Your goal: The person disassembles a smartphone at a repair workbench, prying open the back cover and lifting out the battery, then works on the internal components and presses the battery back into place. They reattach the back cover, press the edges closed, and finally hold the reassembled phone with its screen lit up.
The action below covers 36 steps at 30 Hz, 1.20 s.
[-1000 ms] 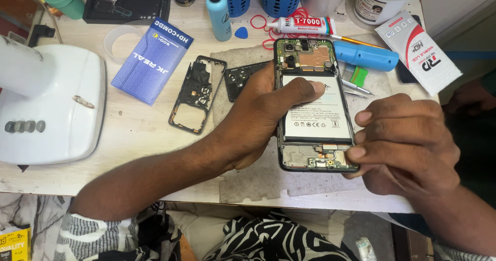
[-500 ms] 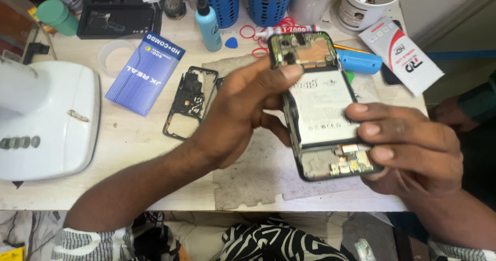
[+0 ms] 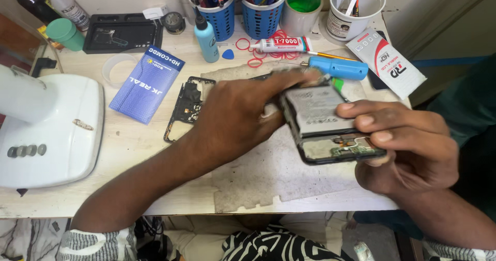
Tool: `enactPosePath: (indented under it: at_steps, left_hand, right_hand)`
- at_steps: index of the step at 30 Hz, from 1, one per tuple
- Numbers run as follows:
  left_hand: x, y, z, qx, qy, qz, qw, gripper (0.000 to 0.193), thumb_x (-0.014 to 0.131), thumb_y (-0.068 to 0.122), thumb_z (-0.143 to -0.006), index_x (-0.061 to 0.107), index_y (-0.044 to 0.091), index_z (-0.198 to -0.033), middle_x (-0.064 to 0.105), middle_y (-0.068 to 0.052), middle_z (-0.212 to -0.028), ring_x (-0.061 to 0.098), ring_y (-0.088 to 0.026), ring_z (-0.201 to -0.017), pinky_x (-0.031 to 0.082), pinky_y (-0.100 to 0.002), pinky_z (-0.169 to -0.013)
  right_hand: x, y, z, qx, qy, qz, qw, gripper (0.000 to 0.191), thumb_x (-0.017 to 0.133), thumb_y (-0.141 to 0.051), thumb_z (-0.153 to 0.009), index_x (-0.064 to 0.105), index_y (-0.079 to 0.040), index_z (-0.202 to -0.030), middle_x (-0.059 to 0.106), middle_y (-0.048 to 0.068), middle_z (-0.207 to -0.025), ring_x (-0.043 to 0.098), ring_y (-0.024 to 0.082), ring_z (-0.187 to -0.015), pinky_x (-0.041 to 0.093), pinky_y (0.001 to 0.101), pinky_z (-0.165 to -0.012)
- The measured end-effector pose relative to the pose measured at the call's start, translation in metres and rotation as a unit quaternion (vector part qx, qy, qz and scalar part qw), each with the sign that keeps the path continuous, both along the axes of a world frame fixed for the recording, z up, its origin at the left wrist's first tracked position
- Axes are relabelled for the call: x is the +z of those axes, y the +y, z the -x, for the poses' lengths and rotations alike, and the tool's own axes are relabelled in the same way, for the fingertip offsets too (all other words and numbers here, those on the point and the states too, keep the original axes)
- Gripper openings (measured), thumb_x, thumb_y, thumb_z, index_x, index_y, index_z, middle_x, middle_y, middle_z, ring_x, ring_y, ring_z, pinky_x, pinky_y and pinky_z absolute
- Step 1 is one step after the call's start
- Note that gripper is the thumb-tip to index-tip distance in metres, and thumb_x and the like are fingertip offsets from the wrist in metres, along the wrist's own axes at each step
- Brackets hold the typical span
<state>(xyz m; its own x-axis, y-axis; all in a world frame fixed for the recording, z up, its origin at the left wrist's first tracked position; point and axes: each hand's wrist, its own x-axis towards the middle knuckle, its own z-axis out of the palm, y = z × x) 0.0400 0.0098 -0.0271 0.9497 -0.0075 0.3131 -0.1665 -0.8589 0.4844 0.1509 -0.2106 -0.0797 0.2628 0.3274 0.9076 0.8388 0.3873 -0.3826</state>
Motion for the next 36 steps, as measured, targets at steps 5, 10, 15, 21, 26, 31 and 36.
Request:
enactPosePath:
  at_steps: [5, 10, 15, 21, 26, 31, 36]
  left_hand:
    - [0.015, 0.002, 0.017, -0.031, -0.193, -0.255, 0.947, 0.037, 0.078, 0.03, -0.098, 0.071, 0.017, -0.132, 0.072, -0.002, -0.092, 0.069, -0.017, -0.077, 0.055, -0.037, -0.064]
    - [0.025, -0.003, 0.024, -0.175, -0.332, -0.211, 0.903, 0.02, 0.07, 0.011, -0.102, 0.073, 0.004, -0.121, 0.071, -0.007, -0.113, 0.074, -0.02, -0.101, 0.063, -0.036, -0.089]
    - [0.03, -0.002, 0.025, -0.2, -0.332, -0.229, 0.893, 0.026, 0.066, 0.01, -0.1, 0.072, 0.001, -0.124, 0.072, -0.008, -0.118, 0.072, -0.017, -0.095, 0.06, -0.027, -0.081]
    - [0.029, -0.005, 0.023, -0.189, -0.355, -0.243, 0.883, 0.022, 0.067, 0.012, -0.101, 0.073, 0.006, -0.121, 0.072, -0.005, -0.116, 0.071, -0.017, -0.094, 0.059, -0.026, -0.079]
    - [0.03, -0.004, 0.026, -0.203, -0.362, -0.247, 0.875, 0.017, 0.064, 0.01, -0.105, 0.072, 0.006, -0.119, 0.071, -0.003, -0.116, 0.071, -0.014, -0.098, 0.059, -0.026, -0.086]
    - [0.028, -0.006, 0.023, -0.227, -0.358, -0.187, 0.886, 0.017, 0.063, 0.008, -0.103, 0.072, 0.007, -0.117, 0.071, -0.002, -0.11, 0.07, -0.013, -0.099, 0.059, -0.032, -0.093]
    - [0.027, -0.006, 0.025, -0.239, -0.355, -0.173, 0.887, 0.017, 0.062, 0.006, -0.104, 0.073, 0.007, -0.117, 0.071, -0.001, -0.11, 0.069, -0.011, -0.099, 0.057, -0.032, -0.096]
  right_hand:
    - [-0.002, 0.002, 0.004, 0.018, 0.008, 0.021, 1.0, 0.02, 0.062, -0.017, -0.103, 0.051, -0.001, -0.109, 0.062, 0.015, -0.105, 0.075, 0.032, -0.102, 0.068, 0.044, -0.089]
    - [-0.005, -0.002, 0.005, 0.071, 0.039, 0.035, 0.996, 0.022, 0.065, -0.017, -0.102, 0.051, -0.002, -0.108, 0.062, 0.014, -0.107, 0.074, 0.03, -0.102, 0.067, 0.0466, -0.095]
    - [0.005, -0.008, 0.0, 0.117, 0.037, 0.085, 0.989, 0.025, 0.071, -0.012, -0.094, 0.053, -0.002, -0.108, 0.064, 0.017, -0.109, 0.073, 0.035, -0.102, 0.065, 0.0497, -0.095]
    - [-0.003, -0.011, -0.002, 0.121, 0.051, 0.064, 0.989, 0.025, 0.075, -0.008, -0.093, 0.057, -0.005, -0.11, 0.069, 0.015, -0.108, 0.075, 0.033, -0.101, 0.066, 0.0508, -0.096]
    - [-0.007, -0.017, -0.002, 0.131, 0.05, 0.066, 0.988, 0.023, 0.074, -0.016, -0.091, 0.059, -0.006, -0.106, 0.067, 0.011, -0.108, 0.075, 0.032, -0.105, 0.068, 0.0466, -0.093]
    - [-0.005, -0.016, 0.006, 0.105, 0.039, 0.077, 0.991, 0.023, 0.075, -0.014, -0.093, 0.057, -0.007, -0.104, 0.059, 0.008, -0.108, 0.073, 0.031, -0.104, 0.068, 0.0449, -0.092]
    - [-0.002, -0.017, 0.006, 0.116, 0.042, 0.076, 0.989, 0.018, 0.072, -0.014, -0.095, 0.058, -0.008, -0.104, 0.058, 0.006, -0.106, 0.073, 0.029, -0.104, 0.068, 0.0419, -0.091]
